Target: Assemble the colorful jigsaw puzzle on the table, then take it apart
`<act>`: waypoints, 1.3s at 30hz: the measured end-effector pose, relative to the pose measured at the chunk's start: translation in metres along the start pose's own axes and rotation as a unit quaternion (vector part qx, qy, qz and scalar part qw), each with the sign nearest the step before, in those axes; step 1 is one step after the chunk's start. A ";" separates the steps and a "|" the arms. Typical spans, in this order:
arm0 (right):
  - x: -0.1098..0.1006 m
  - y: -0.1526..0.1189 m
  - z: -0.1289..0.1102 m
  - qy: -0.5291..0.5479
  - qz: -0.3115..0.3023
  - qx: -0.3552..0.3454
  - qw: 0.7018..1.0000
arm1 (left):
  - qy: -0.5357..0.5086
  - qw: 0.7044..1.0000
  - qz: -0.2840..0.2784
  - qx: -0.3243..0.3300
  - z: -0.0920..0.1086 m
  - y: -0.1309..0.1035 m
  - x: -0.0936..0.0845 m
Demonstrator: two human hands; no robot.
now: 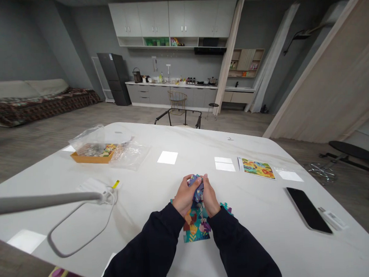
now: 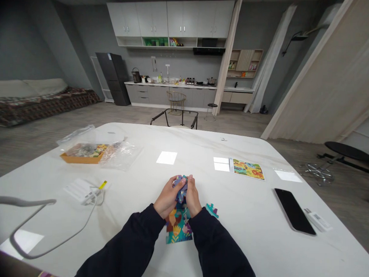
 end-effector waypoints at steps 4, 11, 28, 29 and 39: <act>-0.002 -0.005 -0.005 -0.030 0.070 0.020 0.997 | 0.006 0.998 0.055 0.030 -0.003 -0.013 0.001; 0.021 -0.017 -0.020 0.034 0.066 0.032 0.997 | 0.074 0.995 0.039 0.062 0.023 -0.040 0.002; -0.067 -0.099 -0.038 -0.394 -0.125 -0.132 0.901 | -0.094 0.982 -0.108 -0.124 -0.012 -0.121 -0.034; -0.067 -0.099 -0.037 -0.385 -0.108 -0.124 0.908 | -0.066 0.985 -0.111 -0.118 -0.015 -0.121 -0.030; -0.074 -0.116 -0.034 -0.276 -0.044 -0.111 0.954 | 0.116 0.982 -0.133 -0.068 -0.012 -0.116 -0.016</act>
Point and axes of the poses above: each hand's wrist, its own y-axis towards the middle knuckle, its own x-axis out of the palm, z = x × y, the point moved 7 cm from there along y, towards the middle knuckle, and after that the axes turned 3 degrees about -x, right-handed, at the moved point
